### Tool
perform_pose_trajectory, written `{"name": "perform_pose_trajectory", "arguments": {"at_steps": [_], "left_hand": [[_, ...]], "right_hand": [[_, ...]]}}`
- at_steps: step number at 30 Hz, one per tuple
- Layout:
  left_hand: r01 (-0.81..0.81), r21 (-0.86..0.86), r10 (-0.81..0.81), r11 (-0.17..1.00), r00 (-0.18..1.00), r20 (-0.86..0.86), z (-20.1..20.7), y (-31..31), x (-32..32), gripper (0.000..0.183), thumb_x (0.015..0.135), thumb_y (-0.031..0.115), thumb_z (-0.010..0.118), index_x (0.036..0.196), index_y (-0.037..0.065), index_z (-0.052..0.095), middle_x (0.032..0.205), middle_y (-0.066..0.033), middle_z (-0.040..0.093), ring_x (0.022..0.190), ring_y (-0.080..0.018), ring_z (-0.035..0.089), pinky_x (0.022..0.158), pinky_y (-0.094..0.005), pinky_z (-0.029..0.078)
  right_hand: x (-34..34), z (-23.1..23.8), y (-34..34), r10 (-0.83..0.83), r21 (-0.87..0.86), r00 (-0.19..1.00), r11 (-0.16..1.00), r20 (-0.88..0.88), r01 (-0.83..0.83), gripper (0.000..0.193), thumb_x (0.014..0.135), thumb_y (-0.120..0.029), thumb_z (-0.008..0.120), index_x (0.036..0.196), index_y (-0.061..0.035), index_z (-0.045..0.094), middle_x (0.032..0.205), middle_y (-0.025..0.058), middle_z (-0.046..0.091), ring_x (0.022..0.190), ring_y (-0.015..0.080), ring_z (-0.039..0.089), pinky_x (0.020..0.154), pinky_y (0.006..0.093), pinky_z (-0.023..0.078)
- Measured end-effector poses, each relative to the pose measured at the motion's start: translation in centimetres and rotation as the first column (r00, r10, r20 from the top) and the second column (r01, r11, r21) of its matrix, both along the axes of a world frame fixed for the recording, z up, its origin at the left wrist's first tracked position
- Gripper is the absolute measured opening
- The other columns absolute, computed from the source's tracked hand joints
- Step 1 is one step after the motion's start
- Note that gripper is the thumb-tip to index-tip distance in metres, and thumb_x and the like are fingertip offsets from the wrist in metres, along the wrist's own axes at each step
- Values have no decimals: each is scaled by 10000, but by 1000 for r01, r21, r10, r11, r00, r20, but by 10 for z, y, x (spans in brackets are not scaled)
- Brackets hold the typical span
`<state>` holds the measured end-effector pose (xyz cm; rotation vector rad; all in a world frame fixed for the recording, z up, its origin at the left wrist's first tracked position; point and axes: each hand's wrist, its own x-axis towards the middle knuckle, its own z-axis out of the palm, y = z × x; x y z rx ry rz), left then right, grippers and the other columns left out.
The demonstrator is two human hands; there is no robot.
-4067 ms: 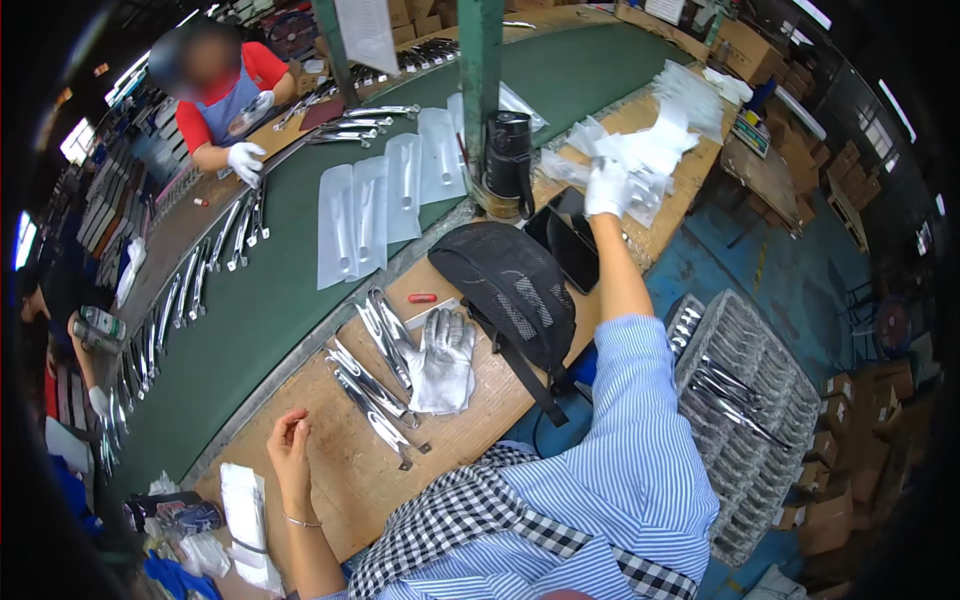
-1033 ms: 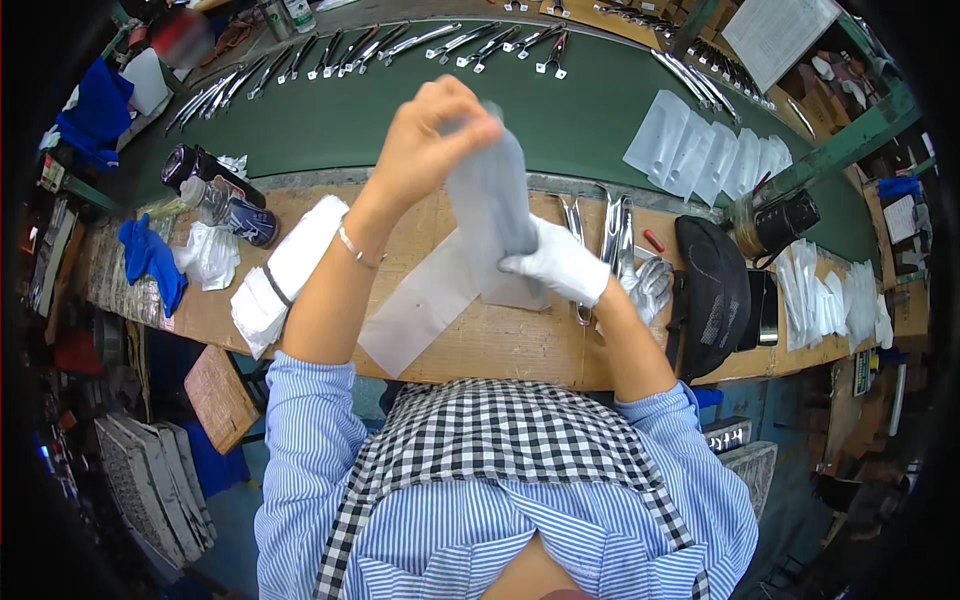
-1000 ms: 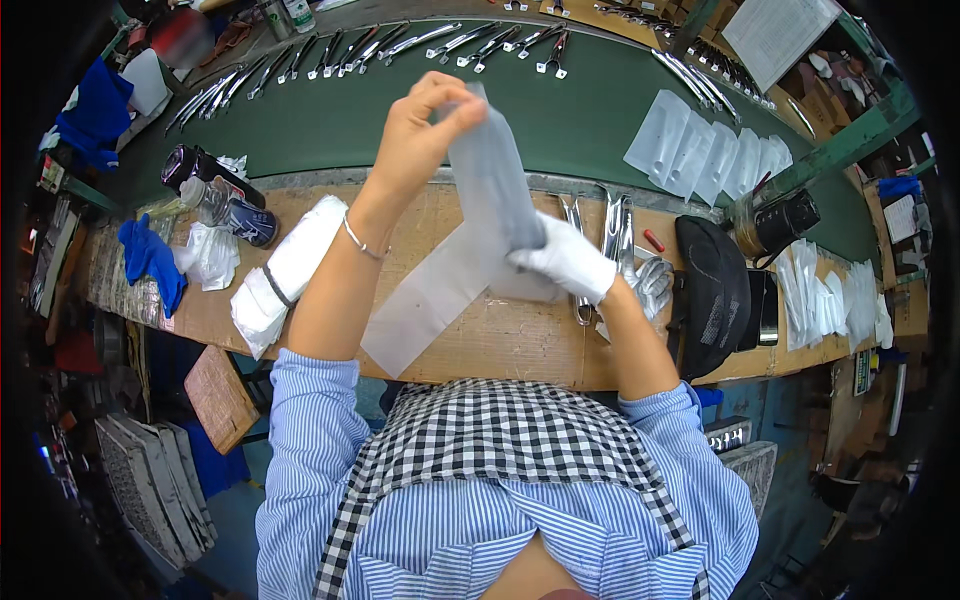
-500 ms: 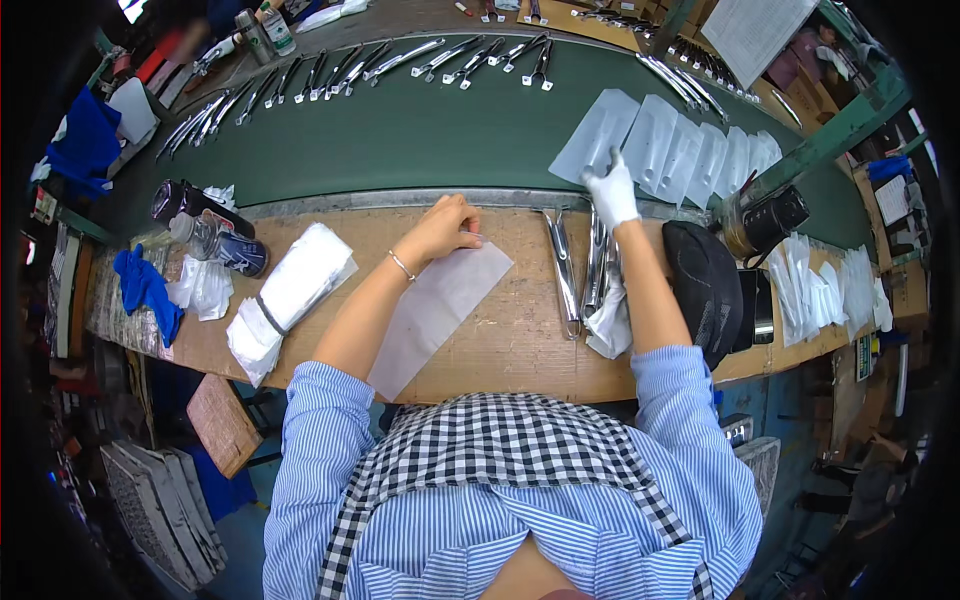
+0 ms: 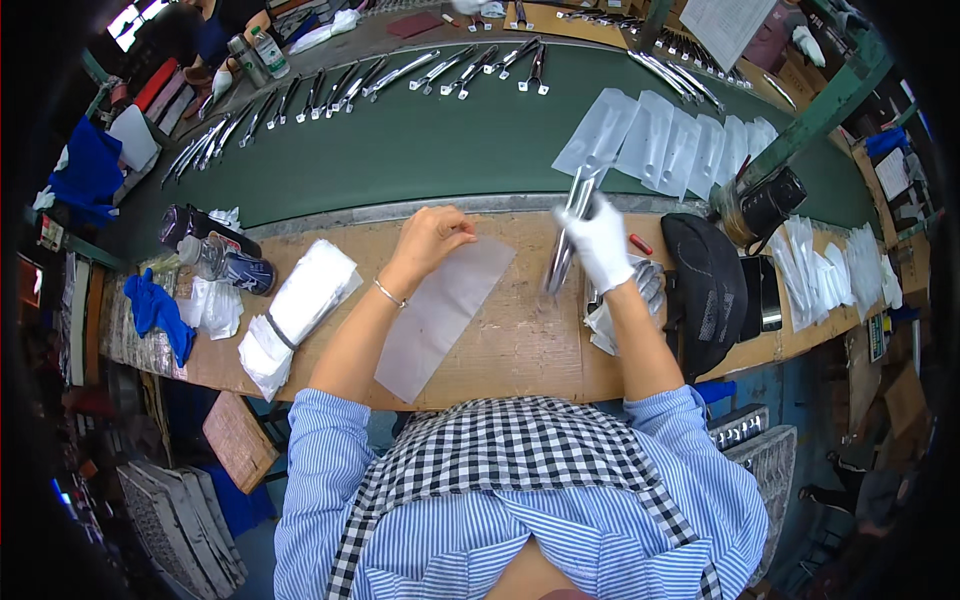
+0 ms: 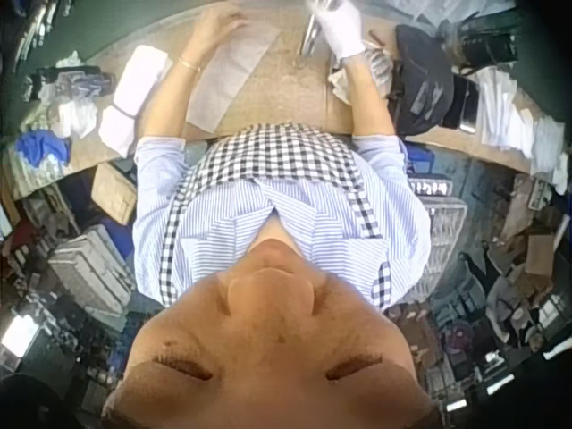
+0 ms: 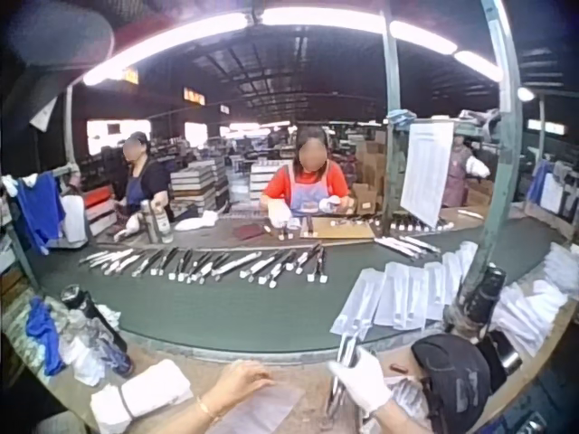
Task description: The person picks metal handles from a conveyor belt, arranges them on the table, and inserts the handles into plastic sleeves by hand. The person then removes their gloves and places them onto the table.
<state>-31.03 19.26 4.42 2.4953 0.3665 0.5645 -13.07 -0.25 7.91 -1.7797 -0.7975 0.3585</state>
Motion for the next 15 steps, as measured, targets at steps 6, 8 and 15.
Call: {"name": "perform_pose_trajectory", "arguments": {"at_steps": [6,8,15], "left_hand": [[151,410,-224,900,965,137,19,-16,-5,91,764,142,726,808,88,667,840,-20,640,851,-216,598,749,-343,445],[154,426,-239,892,958,156,25,-21,-5,93,762,136,729,809,87,665,852,-19,641,849,-215,598,748,-343,447],[301,-170,-201,938,875,440,62,-52,-9,88,767,94,740,783,57,662,828,-50,632,785,-180,577,674,-310,449]], "right_hand": [[-7,34,0,-22,462,991,883,-129,80,317,861,-284,726,920,6,614,719,34,625,574,86,546,535,252,465],[-16,38,1,-28,352,998,935,-50,44,298,851,-268,733,920,3,632,742,34,639,611,85,559,571,259,470],[-31,32,4,253,-72,967,965,-6,-253,375,839,-347,708,984,-7,647,915,70,673,828,124,596,755,289,484]]}}
